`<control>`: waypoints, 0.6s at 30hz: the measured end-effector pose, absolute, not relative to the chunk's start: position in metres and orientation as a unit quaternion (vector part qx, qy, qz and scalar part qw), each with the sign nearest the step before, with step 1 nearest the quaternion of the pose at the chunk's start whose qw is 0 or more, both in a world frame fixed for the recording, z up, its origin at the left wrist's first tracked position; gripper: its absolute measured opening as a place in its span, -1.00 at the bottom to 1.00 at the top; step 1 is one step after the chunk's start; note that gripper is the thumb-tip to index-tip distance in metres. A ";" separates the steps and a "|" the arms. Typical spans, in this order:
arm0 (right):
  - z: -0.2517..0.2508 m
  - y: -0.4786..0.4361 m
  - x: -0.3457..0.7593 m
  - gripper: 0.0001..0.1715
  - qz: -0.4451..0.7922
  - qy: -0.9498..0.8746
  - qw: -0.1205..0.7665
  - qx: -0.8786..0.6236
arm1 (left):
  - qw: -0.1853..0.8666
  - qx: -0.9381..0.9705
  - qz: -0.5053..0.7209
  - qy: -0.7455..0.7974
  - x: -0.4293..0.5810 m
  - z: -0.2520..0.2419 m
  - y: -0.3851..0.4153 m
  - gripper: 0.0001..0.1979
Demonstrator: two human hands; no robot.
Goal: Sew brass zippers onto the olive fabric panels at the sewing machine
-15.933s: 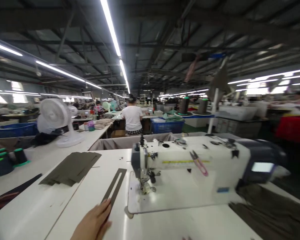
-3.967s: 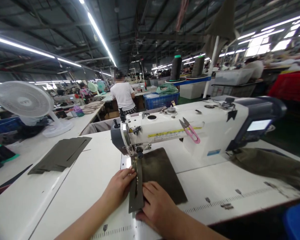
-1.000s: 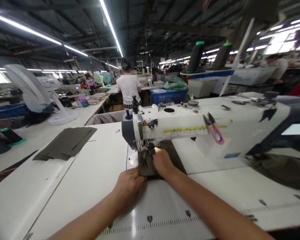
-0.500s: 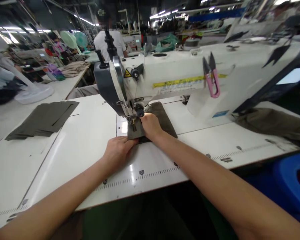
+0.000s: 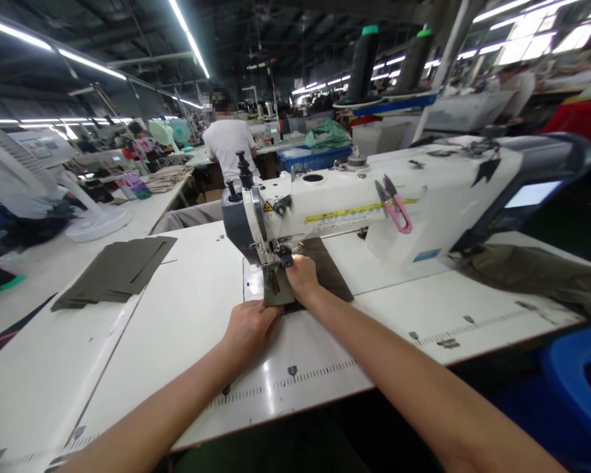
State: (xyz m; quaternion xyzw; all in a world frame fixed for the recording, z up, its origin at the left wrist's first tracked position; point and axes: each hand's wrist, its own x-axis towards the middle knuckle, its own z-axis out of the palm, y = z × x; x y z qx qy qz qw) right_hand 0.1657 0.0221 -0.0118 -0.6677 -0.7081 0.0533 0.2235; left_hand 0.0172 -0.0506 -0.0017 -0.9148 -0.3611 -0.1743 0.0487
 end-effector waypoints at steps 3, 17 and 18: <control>-0.010 0.024 0.166 -0.63 0.058 -0.707 0.238 -0.664 | 0.042 -0.913 -0.189 -0.360 0.016 0.000 -0.053 -0.82; -0.019 -0.063 0.194 -0.61 0.040 -0.850 0.336 -0.405 | 0.017 -0.928 -0.219 -0.301 -0.012 0.007 -0.058 -0.71; -0.020 -0.062 0.194 -0.62 0.039 -0.852 0.330 -0.405 | 0.019 -0.935 -0.206 -0.287 -0.011 0.006 -0.056 -0.71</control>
